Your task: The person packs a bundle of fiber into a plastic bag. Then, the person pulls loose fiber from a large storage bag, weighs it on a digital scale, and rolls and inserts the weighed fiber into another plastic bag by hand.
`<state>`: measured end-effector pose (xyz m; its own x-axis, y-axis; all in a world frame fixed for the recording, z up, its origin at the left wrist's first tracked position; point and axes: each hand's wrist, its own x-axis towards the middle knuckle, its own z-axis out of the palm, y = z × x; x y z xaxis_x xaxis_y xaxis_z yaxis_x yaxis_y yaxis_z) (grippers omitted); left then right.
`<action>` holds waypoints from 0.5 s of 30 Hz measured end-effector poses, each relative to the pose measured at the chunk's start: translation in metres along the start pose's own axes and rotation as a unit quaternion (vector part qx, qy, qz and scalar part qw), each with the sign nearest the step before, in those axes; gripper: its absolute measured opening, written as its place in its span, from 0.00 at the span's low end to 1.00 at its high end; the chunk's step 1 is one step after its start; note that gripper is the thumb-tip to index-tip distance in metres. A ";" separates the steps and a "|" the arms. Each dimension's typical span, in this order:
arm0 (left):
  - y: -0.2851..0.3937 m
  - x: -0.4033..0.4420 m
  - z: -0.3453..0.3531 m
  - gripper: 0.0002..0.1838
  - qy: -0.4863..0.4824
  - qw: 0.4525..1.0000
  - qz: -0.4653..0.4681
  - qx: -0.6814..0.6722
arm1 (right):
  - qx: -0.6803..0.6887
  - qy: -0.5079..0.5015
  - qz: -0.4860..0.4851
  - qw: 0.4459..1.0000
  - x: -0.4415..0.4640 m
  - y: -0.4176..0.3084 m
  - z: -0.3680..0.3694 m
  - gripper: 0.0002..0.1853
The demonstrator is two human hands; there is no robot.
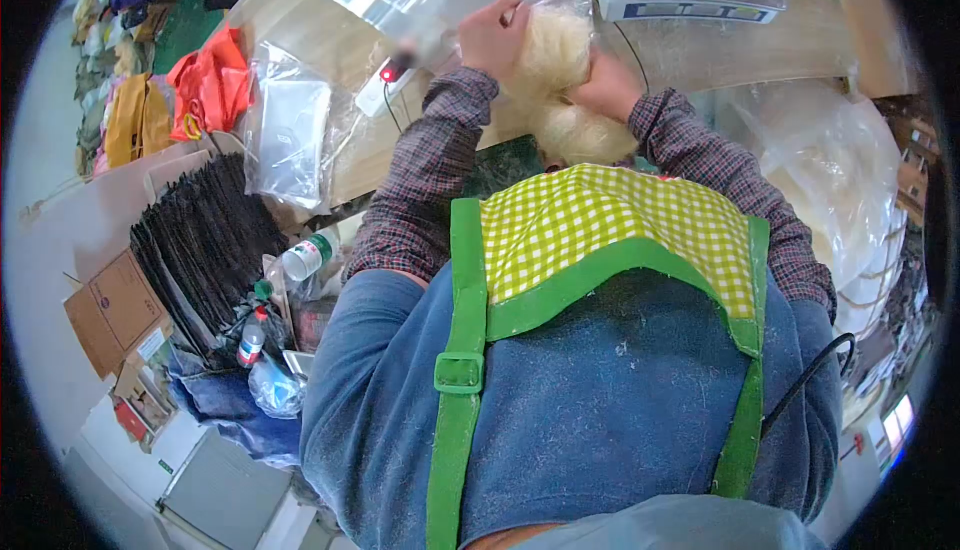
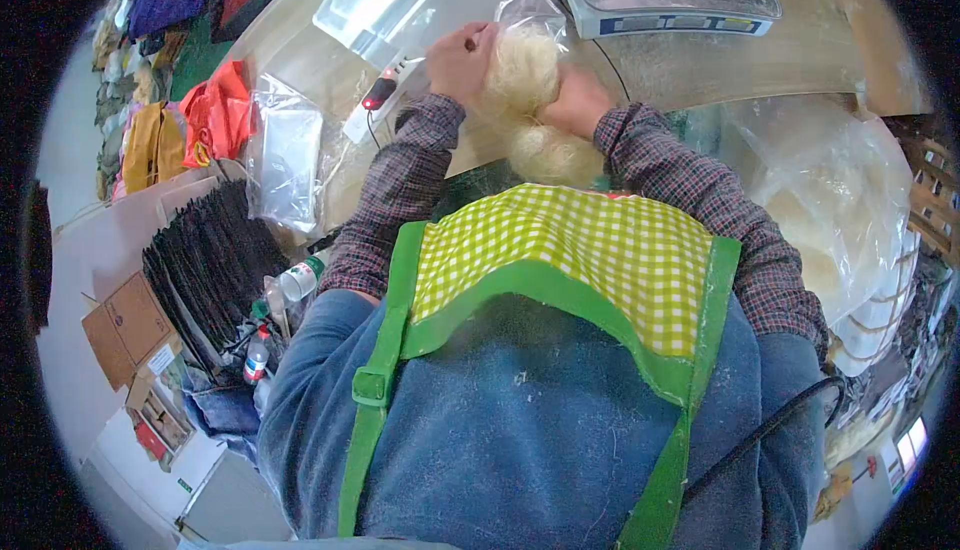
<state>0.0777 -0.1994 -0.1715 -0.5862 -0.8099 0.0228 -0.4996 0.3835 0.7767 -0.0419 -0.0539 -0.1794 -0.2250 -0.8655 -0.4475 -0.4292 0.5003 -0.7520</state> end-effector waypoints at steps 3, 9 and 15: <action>0.002 0.002 0.006 0.10 0.050 0.991 0.020 0.120 | -0.155 0.012 0.056 0.986 -0.003 -0.023 0.000 0.28; -0.007 -0.024 -0.003 0.09 -0.015 0.954 0.287 0.081 | -0.065 -0.028 0.025 0.997 0.006 -0.013 -0.008 0.26; -0.039 -0.061 -0.014 0.10 0.047 0.953 0.285 0.089 | 0.021 0.006 -0.031 0.999 -0.002 -0.009 -0.003 0.24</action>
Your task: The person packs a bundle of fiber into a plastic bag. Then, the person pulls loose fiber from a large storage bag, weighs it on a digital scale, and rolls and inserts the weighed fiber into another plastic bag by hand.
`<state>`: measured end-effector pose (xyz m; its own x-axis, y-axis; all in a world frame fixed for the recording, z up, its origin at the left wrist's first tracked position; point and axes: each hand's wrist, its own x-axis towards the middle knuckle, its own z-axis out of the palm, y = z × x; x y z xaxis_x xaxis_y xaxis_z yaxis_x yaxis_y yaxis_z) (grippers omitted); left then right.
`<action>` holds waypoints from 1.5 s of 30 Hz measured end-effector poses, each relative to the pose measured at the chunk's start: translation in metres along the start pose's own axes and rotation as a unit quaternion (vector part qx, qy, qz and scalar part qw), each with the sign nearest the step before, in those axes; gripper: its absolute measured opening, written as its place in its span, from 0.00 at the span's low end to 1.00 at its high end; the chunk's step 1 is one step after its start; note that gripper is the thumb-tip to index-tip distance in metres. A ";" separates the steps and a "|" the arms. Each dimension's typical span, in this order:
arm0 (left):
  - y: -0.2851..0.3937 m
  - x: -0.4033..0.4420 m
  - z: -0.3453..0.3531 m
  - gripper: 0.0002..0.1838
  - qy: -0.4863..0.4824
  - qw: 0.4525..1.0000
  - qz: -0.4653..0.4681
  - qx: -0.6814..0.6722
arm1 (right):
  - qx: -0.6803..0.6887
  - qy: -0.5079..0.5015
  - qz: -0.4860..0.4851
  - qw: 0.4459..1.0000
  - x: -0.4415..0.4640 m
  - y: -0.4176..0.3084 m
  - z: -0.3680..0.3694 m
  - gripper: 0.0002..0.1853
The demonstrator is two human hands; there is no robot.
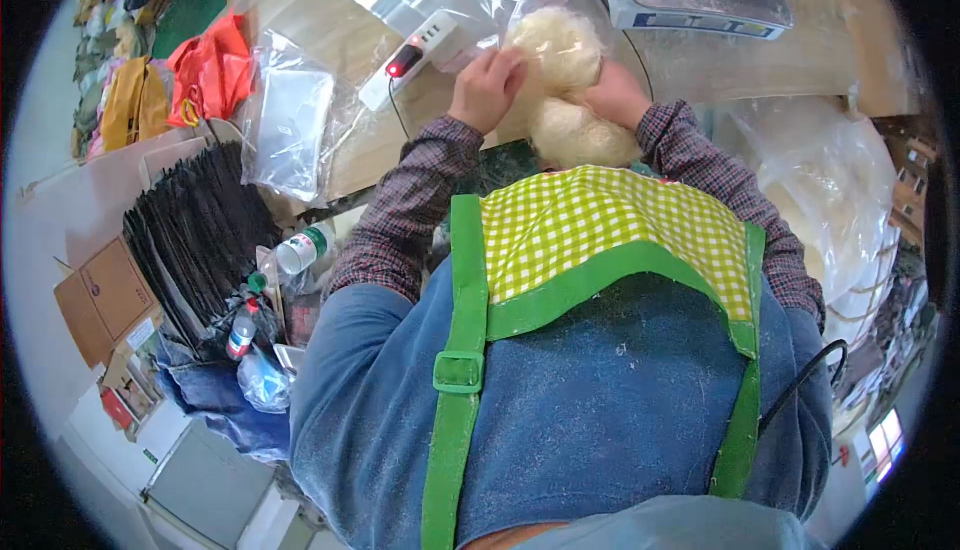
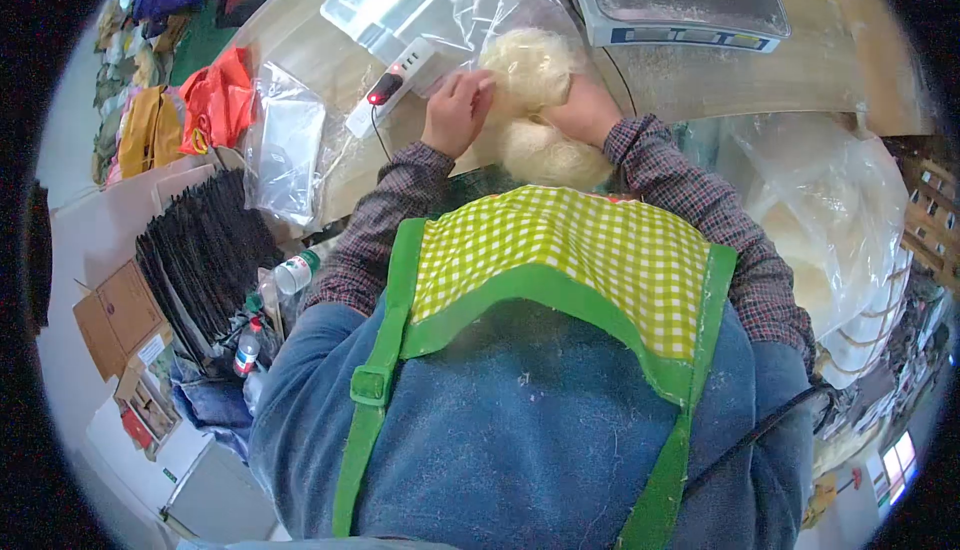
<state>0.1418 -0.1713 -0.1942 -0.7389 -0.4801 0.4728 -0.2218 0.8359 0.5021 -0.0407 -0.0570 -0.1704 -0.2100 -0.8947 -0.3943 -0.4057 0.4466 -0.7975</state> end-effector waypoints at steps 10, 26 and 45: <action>-0.001 -0.014 0.020 0.07 0.143 0.861 -0.397 -0.283 | 0.297 -0.027 -0.053 0.953 0.002 0.005 0.008 0.23; 0.134 0.004 -0.014 0.13 -0.072 0.801 -0.270 -0.529 | 0.075 0.159 -0.384 0.907 -0.106 0.038 -0.072 0.20; 0.180 -0.067 -0.019 0.08 0.092 0.871 -0.261 -0.407 | 0.151 -0.093 -0.323 0.930 -0.128 0.076 -0.092 0.10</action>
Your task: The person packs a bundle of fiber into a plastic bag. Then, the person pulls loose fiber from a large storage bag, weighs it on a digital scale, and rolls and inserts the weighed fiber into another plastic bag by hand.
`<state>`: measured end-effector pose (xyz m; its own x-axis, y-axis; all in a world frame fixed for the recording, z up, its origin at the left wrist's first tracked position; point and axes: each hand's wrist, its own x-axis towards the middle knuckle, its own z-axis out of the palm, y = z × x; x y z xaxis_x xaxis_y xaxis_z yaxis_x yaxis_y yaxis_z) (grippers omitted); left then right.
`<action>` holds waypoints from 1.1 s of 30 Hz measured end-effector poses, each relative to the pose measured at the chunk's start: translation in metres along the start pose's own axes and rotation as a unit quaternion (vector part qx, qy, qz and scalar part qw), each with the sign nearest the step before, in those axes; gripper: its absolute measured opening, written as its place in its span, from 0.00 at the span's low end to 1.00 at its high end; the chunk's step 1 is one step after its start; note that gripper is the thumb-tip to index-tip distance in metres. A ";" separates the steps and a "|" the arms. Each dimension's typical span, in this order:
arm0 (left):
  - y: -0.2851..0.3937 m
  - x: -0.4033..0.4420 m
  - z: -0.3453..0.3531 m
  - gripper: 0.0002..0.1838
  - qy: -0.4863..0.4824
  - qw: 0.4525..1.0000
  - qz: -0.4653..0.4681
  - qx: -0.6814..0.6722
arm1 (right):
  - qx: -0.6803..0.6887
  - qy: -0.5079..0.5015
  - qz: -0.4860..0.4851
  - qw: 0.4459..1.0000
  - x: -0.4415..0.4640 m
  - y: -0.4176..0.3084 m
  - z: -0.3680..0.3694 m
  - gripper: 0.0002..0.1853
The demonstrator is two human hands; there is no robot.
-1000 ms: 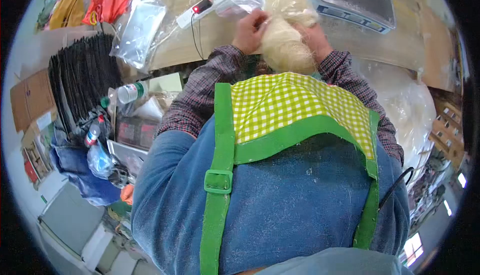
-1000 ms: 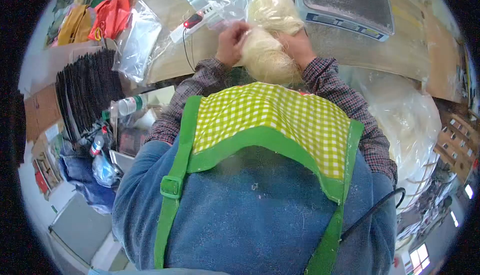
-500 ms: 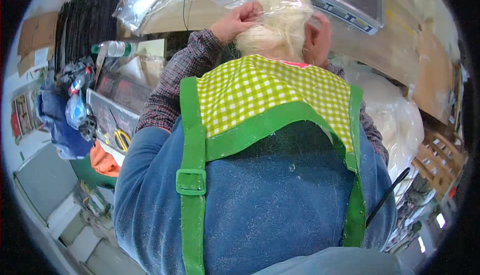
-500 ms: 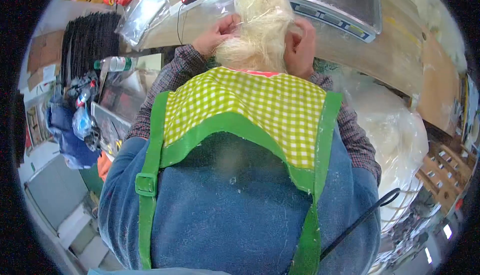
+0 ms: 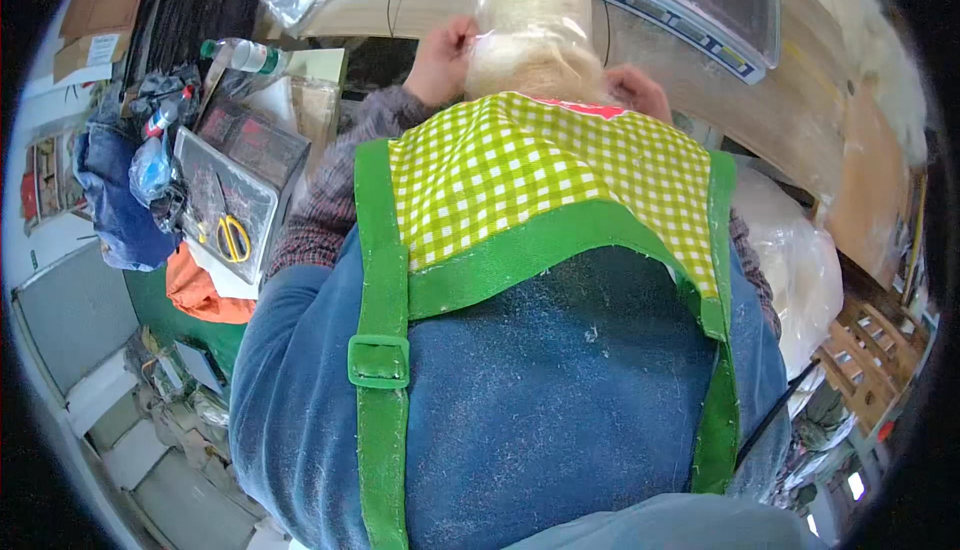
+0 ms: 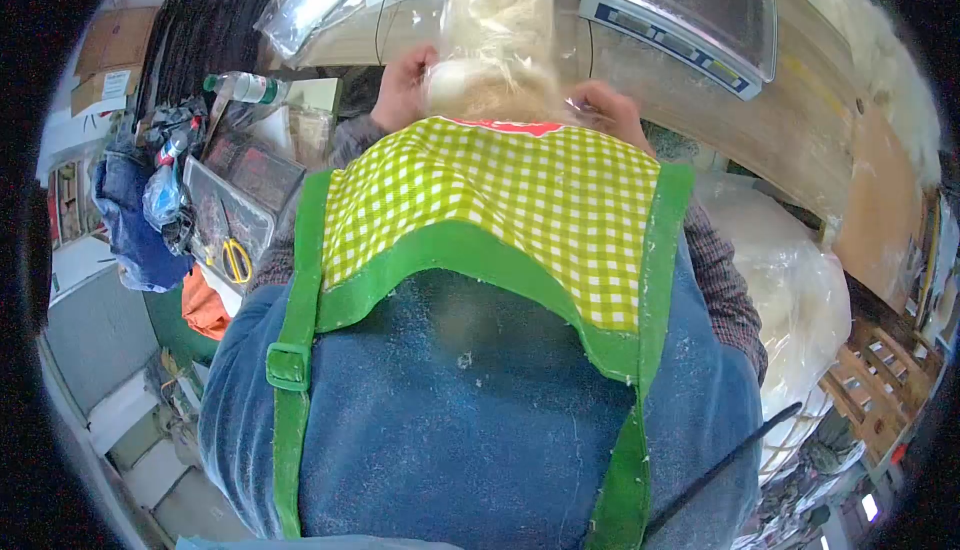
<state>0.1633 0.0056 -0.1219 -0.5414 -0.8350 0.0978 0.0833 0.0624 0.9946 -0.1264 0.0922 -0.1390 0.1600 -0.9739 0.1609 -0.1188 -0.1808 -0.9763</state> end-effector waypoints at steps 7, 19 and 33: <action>0.038 -0.024 0.014 0.08 0.034 0.974 -0.119 -0.189 | 0.120 -0.076 0.029 0.989 -0.003 0.032 0.000 0.17; 0.019 0.030 0.019 0.20 0.164 0.901 0.017 0.400 | -0.015 0.005 -0.023 1.000 0.076 -0.016 0.055 0.17; -0.037 0.078 -0.006 0.17 0.296 0.908 -0.018 0.296 | -0.091 0.132 0.088 0.983 0.116 -0.027 0.054 0.11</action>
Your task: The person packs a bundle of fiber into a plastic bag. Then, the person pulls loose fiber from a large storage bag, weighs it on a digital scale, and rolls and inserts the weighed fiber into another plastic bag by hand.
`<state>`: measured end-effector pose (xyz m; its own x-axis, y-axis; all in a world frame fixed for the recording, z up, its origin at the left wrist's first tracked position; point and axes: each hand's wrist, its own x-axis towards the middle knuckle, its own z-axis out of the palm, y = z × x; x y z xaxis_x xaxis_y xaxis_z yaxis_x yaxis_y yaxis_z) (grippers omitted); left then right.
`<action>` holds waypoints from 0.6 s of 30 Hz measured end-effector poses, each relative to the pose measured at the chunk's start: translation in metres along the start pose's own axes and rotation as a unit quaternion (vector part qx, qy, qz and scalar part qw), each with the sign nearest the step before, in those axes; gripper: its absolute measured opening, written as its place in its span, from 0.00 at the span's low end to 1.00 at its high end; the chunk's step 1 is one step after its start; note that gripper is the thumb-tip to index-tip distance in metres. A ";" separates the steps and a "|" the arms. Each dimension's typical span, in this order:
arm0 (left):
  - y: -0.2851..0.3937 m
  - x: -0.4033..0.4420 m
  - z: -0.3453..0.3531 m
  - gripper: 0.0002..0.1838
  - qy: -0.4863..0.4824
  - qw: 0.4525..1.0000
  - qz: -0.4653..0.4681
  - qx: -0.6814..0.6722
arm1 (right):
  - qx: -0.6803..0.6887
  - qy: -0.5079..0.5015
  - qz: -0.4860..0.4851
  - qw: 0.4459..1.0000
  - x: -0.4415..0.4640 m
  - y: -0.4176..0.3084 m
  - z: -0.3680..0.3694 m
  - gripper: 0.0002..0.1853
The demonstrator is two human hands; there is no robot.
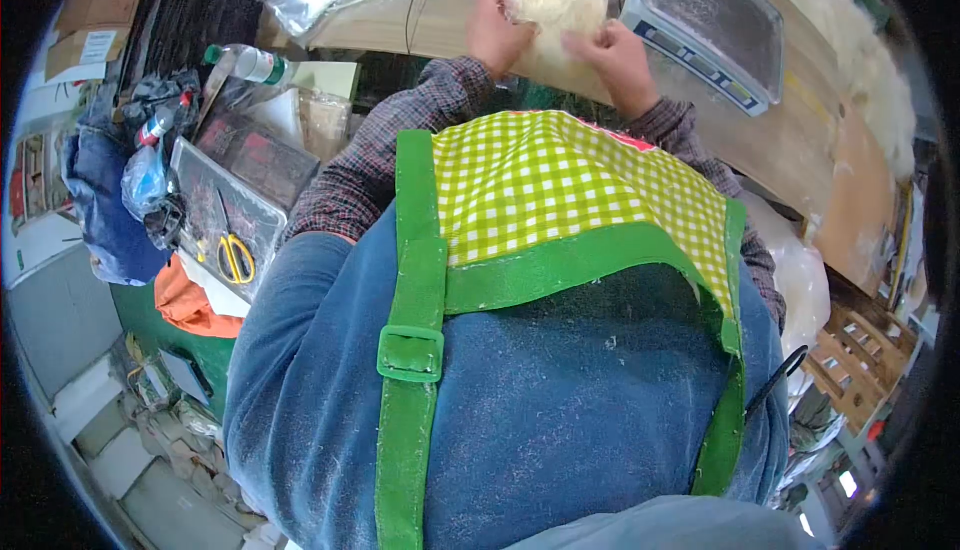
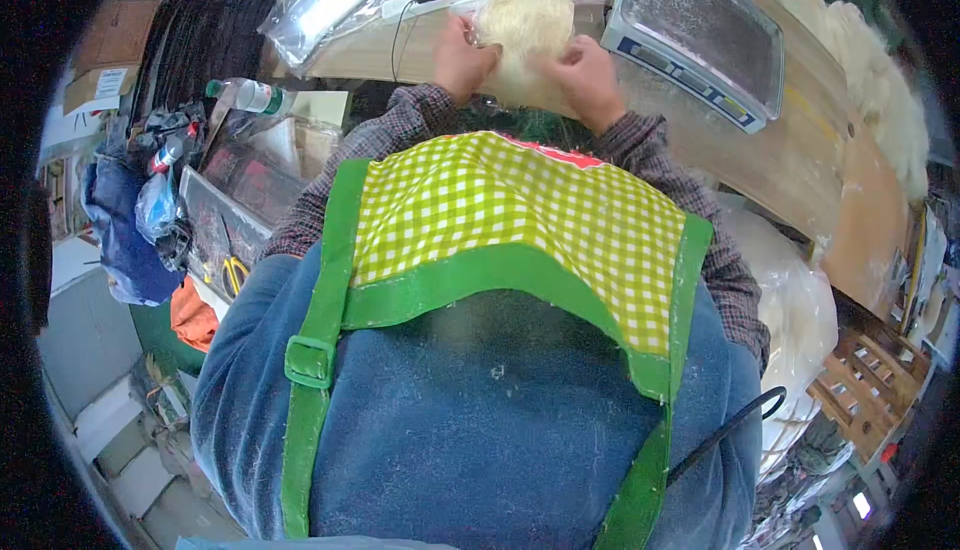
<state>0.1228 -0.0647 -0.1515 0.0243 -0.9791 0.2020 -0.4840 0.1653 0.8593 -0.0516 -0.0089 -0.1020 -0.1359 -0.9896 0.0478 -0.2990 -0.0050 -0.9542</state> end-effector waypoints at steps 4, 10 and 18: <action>0.013 0.006 -0.008 0.14 -0.076 0.993 -0.067 -0.063 | -0.253 0.026 -0.049 0.966 0.009 -0.009 -0.010 0.12; 0.021 0.015 -0.038 0.17 -0.163 0.909 -0.187 -0.336 | -0.167 -0.026 -0.098 0.981 0.003 -0.075 -0.052 0.22; 0.033 0.006 -0.042 0.17 -0.163 0.918 -0.193 -0.307 | -0.389 -0.242 -0.331 0.825 0.039 -0.035 -0.002 0.17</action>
<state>0.1437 -0.0601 -0.1017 -0.2203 -0.9458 -0.2386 0.0916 -0.2636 0.9603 -0.0486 -0.0471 -0.0659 0.6378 -0.7491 0.1789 -0.6973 -0.6603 -0.2787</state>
